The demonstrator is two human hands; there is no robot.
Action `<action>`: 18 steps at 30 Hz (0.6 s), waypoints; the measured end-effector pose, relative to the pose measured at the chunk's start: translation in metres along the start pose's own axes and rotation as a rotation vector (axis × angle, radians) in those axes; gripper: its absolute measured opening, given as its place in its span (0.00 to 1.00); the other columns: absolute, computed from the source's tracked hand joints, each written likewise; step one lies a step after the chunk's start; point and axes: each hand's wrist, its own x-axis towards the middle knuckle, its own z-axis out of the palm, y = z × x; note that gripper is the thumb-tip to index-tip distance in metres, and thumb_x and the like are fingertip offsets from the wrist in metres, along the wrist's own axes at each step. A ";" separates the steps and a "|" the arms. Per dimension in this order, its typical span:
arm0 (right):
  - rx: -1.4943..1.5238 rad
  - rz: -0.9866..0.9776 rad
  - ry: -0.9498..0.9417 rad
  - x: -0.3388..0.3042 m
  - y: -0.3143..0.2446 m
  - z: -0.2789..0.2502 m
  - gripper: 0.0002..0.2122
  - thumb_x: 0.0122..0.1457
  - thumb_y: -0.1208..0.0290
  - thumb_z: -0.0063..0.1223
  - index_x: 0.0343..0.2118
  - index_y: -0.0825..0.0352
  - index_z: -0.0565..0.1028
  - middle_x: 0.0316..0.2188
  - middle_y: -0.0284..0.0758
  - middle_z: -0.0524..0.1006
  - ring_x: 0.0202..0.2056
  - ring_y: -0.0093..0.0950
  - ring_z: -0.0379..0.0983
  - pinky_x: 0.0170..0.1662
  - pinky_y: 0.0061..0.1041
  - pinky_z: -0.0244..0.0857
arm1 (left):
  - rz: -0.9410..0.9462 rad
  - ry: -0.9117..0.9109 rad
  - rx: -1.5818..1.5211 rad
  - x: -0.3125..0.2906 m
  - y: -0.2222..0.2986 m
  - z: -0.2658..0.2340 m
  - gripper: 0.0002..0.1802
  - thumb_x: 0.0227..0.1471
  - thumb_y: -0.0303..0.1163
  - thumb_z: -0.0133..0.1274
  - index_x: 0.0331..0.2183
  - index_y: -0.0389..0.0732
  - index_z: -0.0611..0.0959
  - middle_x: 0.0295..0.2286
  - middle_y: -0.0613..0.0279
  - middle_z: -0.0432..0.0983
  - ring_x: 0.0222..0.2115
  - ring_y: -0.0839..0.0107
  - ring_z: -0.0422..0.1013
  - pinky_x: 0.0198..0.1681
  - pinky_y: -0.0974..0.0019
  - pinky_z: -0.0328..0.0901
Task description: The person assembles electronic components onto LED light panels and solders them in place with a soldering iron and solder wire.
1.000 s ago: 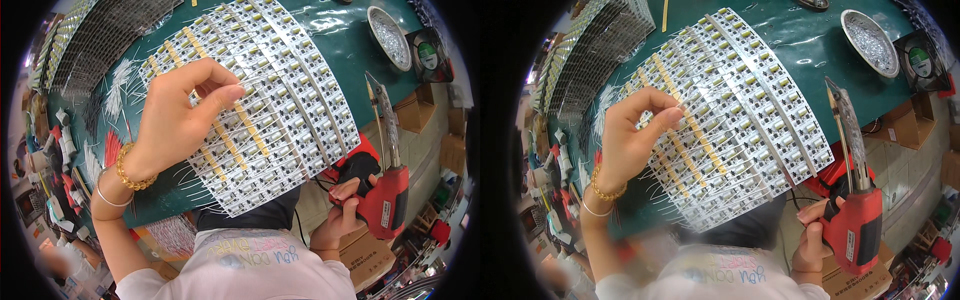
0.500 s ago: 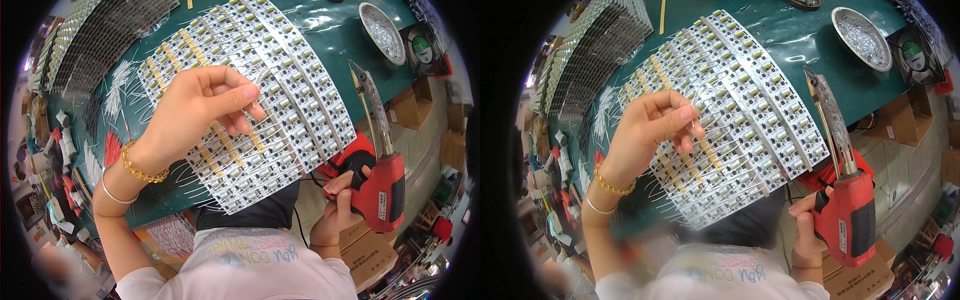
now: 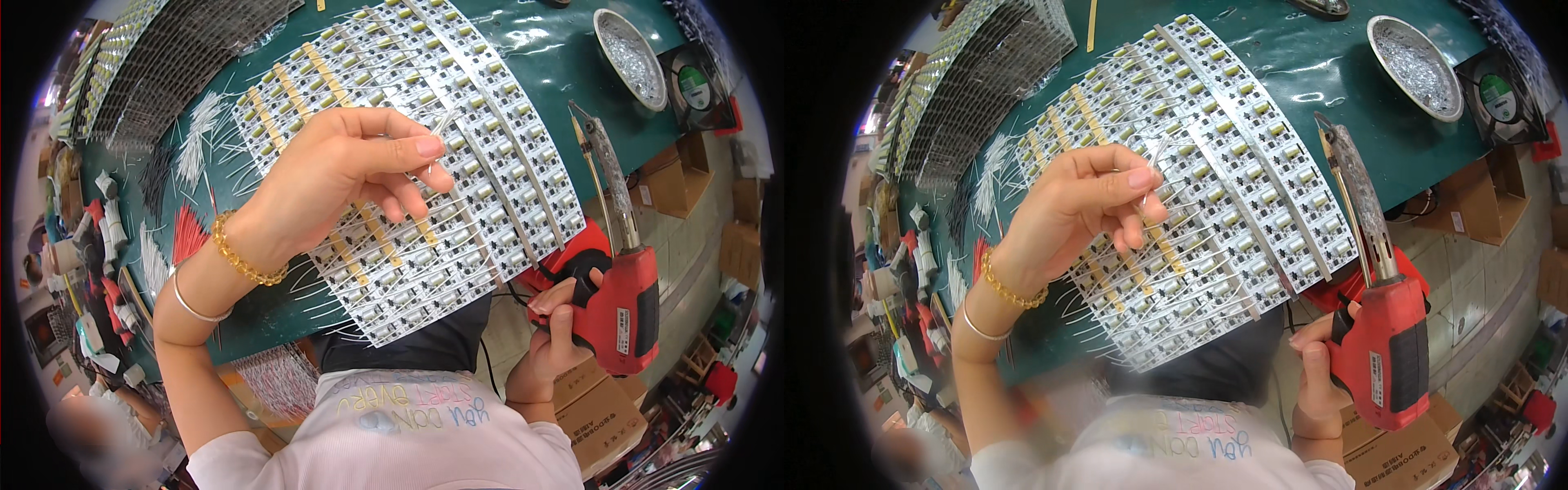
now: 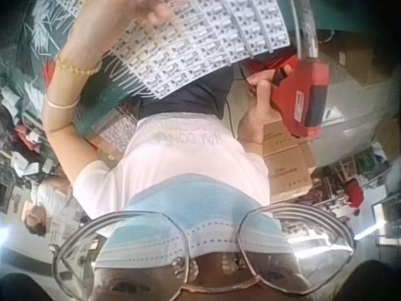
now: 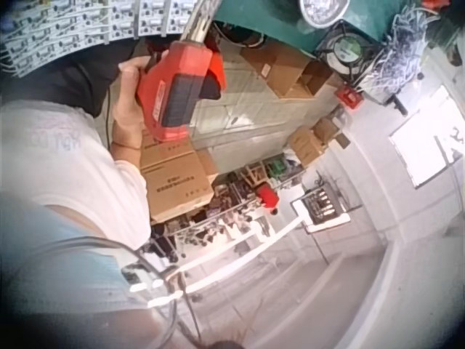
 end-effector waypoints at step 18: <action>-0.159 0.244 -0.045 0.017 -0.029 0.020 0.24 0.46 0.84 0.49 0.50 0.72 0.60 0.29 0.42 0.75 0.20 0.18 0.63 0.27 0.16 0.60 | -0.027 -0.168 0.254 -0.006 -0.021 0.046 0.06 0.45 0.24 0.57 0.24 0.33 0.76 0.21 0.61 0.74 0.21 0.80 0.70 0.21 0.79 0.66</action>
